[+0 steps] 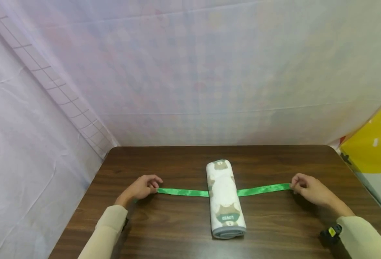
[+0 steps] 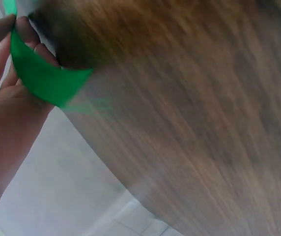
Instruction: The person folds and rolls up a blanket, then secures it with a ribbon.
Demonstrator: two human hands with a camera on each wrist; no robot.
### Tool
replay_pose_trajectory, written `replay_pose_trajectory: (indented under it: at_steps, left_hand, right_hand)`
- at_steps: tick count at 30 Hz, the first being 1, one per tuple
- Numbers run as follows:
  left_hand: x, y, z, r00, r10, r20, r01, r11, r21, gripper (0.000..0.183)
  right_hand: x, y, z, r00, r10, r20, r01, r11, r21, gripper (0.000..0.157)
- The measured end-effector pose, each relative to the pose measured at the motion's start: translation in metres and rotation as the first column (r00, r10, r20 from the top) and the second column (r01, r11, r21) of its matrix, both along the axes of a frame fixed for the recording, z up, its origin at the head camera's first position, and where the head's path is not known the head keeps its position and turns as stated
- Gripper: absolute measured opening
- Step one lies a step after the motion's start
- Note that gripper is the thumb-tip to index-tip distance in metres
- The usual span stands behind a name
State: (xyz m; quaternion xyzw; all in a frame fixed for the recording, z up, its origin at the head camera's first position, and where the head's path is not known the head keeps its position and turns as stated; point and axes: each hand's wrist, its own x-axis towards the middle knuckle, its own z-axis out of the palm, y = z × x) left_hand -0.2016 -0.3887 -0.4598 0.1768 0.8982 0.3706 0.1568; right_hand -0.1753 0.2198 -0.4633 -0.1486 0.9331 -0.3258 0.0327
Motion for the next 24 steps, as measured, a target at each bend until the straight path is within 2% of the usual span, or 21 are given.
replay_pose_trajectory:
  at_steps: [3, 6, 12, 17, 24]
  left_hand:
    - [0.001, -0.001, -0.001, 0.999, 0.015, 0.049, -0.015, 1.000, 0.000, 0.034]
    - [0.001, -0.001, 0.000, 0.996, 0.037, 0.081, -0.035, 0.999, -0.024, 0.034]
    - [0.001, -0.002, 0.000, 0.991, 0.073, 0.113, -0.069, 0.997, -0.036, 0.036]
    - [-0.001, -0.002, -0.001, 0.987, 0.080, 0.140, -0.081, 0.997, -0.004, 0.036]
    - [-0.004, -0.001, -0.003, 0.985, 0.081, 0.155, -0.086, 0.996, 0.024, 0.037]
  right_hand:
    - [0.000, -0.001, 0.003, 1.000, 0.019, 0.020, -0.017, 0.994, -0.111, 0.005]
    - [0.001, -0.007, 0.012, 0.999, 0.028, 0.036, -0.019, 0.974, -0.225, 0.011]
    - [0.001, -0.024, 0.037, 0.997, 0.070, -0.034, -0.078, 0.933, -0.352, 0.010]
    - [0.000, -0.036, 0.060, 0.991, 0.102, -0.088, -0.128, 0.917, -0.378, 0.012]
    - [-0.005, -0.057, 0.092, 0.986, 0.106, -0.126, -0.142, 0.934, -0.329, 0.011]
